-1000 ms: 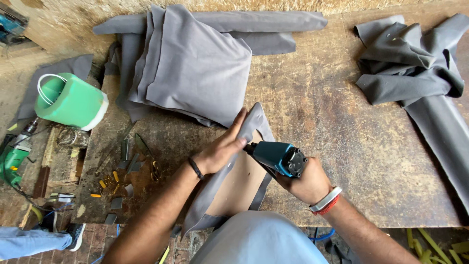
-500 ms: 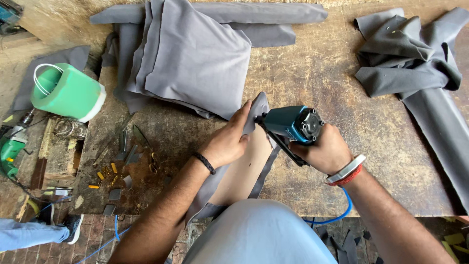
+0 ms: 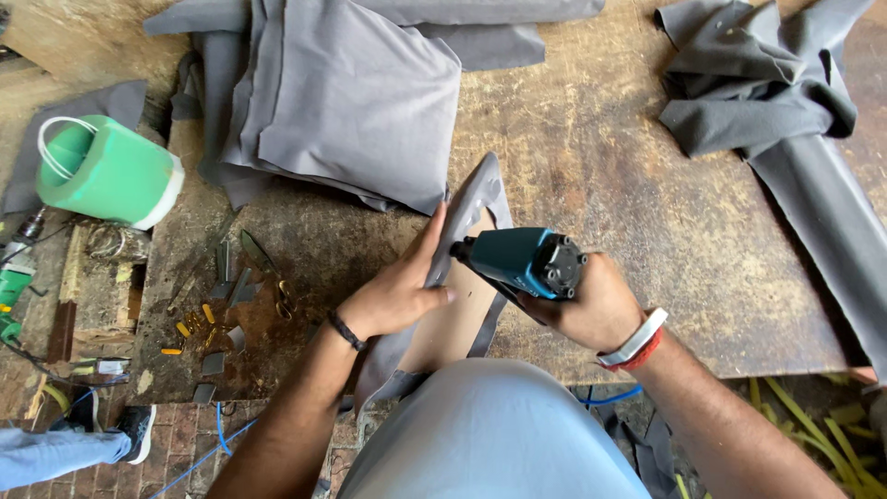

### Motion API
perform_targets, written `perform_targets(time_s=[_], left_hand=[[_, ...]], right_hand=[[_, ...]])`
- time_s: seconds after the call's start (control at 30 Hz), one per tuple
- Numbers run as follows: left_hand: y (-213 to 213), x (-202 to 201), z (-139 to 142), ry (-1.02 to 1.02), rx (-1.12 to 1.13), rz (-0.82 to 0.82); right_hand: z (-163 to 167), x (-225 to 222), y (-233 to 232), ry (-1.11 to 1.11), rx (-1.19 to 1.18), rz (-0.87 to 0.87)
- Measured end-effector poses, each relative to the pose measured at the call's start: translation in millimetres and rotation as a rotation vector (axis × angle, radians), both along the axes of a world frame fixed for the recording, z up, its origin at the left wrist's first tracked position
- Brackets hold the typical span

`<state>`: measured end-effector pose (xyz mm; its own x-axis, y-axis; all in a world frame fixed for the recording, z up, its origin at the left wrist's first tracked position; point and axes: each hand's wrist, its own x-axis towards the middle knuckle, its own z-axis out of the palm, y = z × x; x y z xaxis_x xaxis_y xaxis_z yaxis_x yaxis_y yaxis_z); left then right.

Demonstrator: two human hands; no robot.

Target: The person stretches gray fabric over a wooden panel and staples it in place using a pneumatic nail gun, working around the edges. They then use shears to trim the excess fabric from the panel's border and continue folding and stapling the remaining sides.

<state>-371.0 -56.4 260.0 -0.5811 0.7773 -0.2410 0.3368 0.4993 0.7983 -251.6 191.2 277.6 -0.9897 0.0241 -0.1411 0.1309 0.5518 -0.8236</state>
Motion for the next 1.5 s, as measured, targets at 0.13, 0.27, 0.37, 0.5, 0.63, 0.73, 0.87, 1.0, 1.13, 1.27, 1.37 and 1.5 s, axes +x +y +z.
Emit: perform_targets(time_s=[0.13,0.27,0.37,0.5,0.63,0.73,0.87,1.0,1.13,1.27,1.37,1.5], left_hand=[[-2,7,0,-0.021,-0.082,0.045],[3,11,15,0.045,-0.161,0.022],[10,20,31,0.005,-0.247,0.139],[6,23,53,0.089,-0.316,0.325],[11,4,54,0.259,-0.101,0.353],[22,-15,34,0.190,-0.144,0.388],[-3,-8,0,0.017,0.411,0.312],[-51,52,-28,-0.072,0.639,0.261],[-41,74,-51,0.230,0.622,0.256],[-35,66,-59,0.332,0.362,0.468],[-41,58,-59,0.577,0.252,0.487],[-51,47,-54,0.814,0.320,0.473]], right_hand=[[4,6,-9,0.103,-0.061,0.053],[-6,10,-13,0.031,-0.060,0.040],[-35,10,0,-0.149,-0.004,-0.041],[-119,-1,31,-0.284,0.310,-0.100],[-224,5,51,-0.171,0.440,-0.207],[-262,10,52,-0.136,0.527,-0.237],[-214,9,20,0.227,0.625,-0.157],[-93,-10,-23,0.825,0.182,0.095],[-6,-47,-53,1.011,0.067,0.562],[12,-68,-74,0.828,-0.148,0.611],[3,-72,-83,0.600,-0.227,0.472],[-13,-75,-99,0.666,-0.285,0.426]])
